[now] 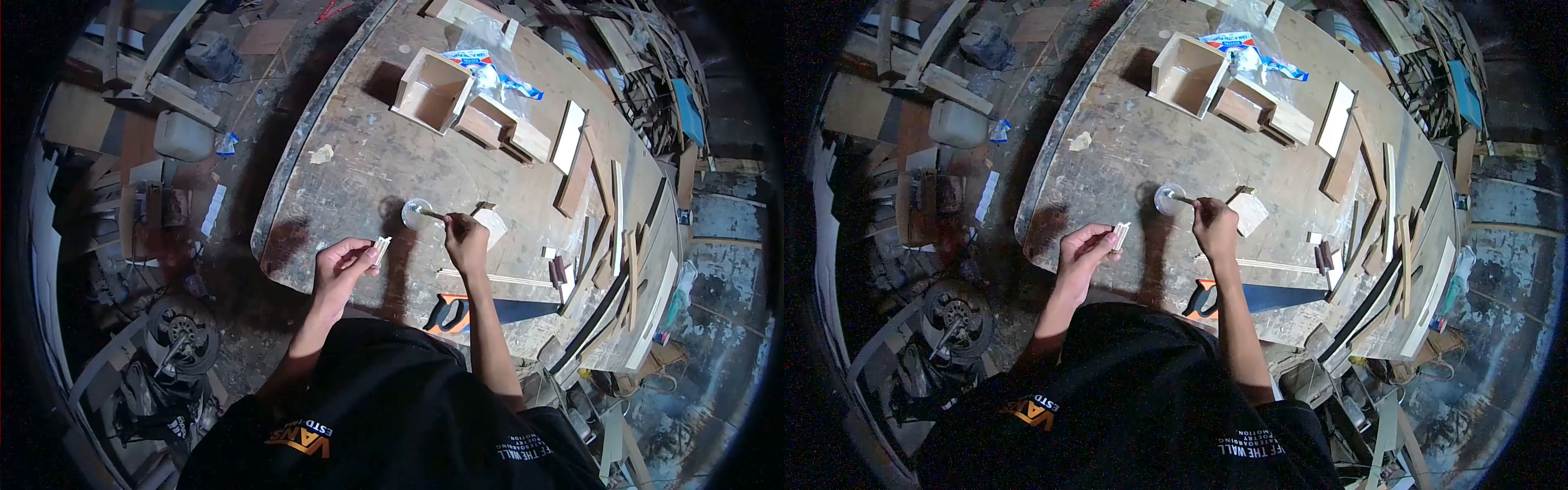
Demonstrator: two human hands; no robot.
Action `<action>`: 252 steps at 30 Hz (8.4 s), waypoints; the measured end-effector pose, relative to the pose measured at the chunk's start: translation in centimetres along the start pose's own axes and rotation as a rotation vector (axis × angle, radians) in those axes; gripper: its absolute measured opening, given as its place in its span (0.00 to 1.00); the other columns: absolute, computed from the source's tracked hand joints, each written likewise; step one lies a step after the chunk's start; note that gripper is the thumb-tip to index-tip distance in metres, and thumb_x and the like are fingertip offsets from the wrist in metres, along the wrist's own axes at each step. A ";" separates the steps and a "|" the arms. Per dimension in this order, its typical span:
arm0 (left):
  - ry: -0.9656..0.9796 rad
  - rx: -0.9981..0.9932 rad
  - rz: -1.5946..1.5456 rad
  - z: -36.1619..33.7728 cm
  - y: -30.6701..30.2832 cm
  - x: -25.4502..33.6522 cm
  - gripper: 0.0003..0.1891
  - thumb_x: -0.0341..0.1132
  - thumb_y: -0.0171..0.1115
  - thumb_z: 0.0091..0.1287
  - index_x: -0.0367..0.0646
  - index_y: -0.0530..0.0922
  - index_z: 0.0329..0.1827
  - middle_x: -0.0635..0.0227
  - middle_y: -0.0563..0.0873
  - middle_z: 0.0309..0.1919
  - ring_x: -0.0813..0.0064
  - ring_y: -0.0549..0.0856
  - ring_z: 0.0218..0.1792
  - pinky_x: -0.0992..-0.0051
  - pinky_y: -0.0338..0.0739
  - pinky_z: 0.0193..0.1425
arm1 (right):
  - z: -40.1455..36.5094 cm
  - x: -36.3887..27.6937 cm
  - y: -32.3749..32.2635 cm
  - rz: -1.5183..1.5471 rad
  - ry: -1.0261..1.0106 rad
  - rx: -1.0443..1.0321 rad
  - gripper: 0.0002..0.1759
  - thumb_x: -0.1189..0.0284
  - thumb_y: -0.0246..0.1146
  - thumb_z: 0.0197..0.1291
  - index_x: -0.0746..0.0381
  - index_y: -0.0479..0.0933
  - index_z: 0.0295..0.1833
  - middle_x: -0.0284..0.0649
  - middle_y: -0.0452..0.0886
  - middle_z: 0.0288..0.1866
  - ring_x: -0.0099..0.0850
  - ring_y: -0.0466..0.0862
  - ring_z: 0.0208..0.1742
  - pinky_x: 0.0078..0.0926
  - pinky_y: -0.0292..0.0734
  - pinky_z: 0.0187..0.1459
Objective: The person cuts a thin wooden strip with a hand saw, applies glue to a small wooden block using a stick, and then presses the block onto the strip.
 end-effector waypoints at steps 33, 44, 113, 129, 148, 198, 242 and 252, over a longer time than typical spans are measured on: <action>-0.847 -0.143 -0.182 1.1 19.1 -18.3 0.16 0.50 0.71 0.69 0.51 0.83 0.52 0.74 0.86 0.49 0.79 0.84 0.49 0.72 0.75 0.57 | -12.8 7.5 -10.6 0.211 0.209 0.302 0.15 0.83 0.72 0.57 0.68 0.85 0.51 0.41 0.85 0.42 0.22 0.86 0.33 0.19 0.80 0.36; 0.025 -0.076 0.548 9.2 14.2 -20.8 0.12 0.34 0.73 0.67 0.35 0.84 0.47 0.65 0.90 0.38 0.81 0.86 0.35 0.79 0.80 0.40 | -4.3 11.9 -11.8 0.045 0.174 0.233 0.13 0.78 0.71 0.58 0.64 0.84 0.49 0.41 0.85 0.38 0.28 0.85 0.29 0.25 0.80 0.31; 0.495 -0.103 1.006 12.9 8.7 -25.0 0.18 0.48 0.74 0.60 0.46 0.81 0.42 0.60 0.85 0.31 0.56 0.87 0.31 0.62 0.81 0.33 | 2.6 13.2 -1.8 -0.431 0.088 -0.111 0.17 0.69 0.75 0.54 0.62 0.85 0.49 0.44 0.84 0.34 0.41 0.86 0.30 0.38 0.81 0.34; 0.552 -0.122 1.000 13.2 8.9 -24.2 0.18 0.46 0.73 0.60 0.44 0.80 0.41 0.59 0.86 0.33 0.55 0.87 0.31 0.61 0.82 0.34 | 2.3 13.0 -1.3 -0.448 0.110 -0.073 0.16 0.68 0.74 0.56 0.63 0.86 0.49 0.45 0.85 0.35 0.43 0.87 0.33 0.38 0.82 0.36; 0.581 -0.117 1.008 13.3 8.9 -24.1 0.18 0.47 0.73 0.60 0.43 0.80 0.41 0.59 0.85 0.34 0.56 0.87 0.31 0.62 0.82 0.33 | 2.1 13.4 -1.1 -0.427 0.086 -0.054 0.15 0.69 0.74 0.57 0.64 0.86 0.48 0.45 0.84 0.34 0.40 0.86 0.29 0.36 0.80 0.33; 0.387 0.076 1.048 16.1 15.7 -24.1 0.26 0.34 0.78 0.57 0.35 0.78 0.56 0.55 0.87 0.46 0.60 0.87 0.40 0.65 0.83 0.47 | -21.3 20.7 -13.6 0.089 0.527 0.450 0.07 0.72 0.70 0.63 0.66 0.85 0.40 0.46 0.86 0.31 0.34 0.85 0.26 0.30 0.79 0.32; 0.509 0.083 1.498 16.0 20.0 -21.1 0.10 0.38 0.64 0.68 0.39 0.82 0.40 0.50 0.87 0.34 0.45 0.87 0.39 0.53 0.80 0.42 | -23.4 21.8 -13.3 0.147 0.643 0.472 0.09 0.70 0.67 0.65 0.67 0.86 0.41 0.49 0.86 0.33 0.37 0.86 0.29 0.32 0.80 0.36; 0.548 0.099 1.554 16.4 19.6 -21.8 0.10 0.38 0.64 0.68 0.39 0.82 0.40 0.49 0.87 0.32 0.44 0.87 0.36 0.53 0.80 0.40 | -23.4 21.8 -13.2 0.140 0.672 0.437 0.09 0.71 0.67 0.65 0.67 0.86 0.41 0.49 0.86 0.33 0.37 0.87 0.29 0.33 0.80 0.35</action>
Point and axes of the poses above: each hand's wrist, its own z-axis towards the middle knuckle, its own y-axis out of the palm, x = y × z, the point moved 2 cm from there along z, towards the middle knuckle
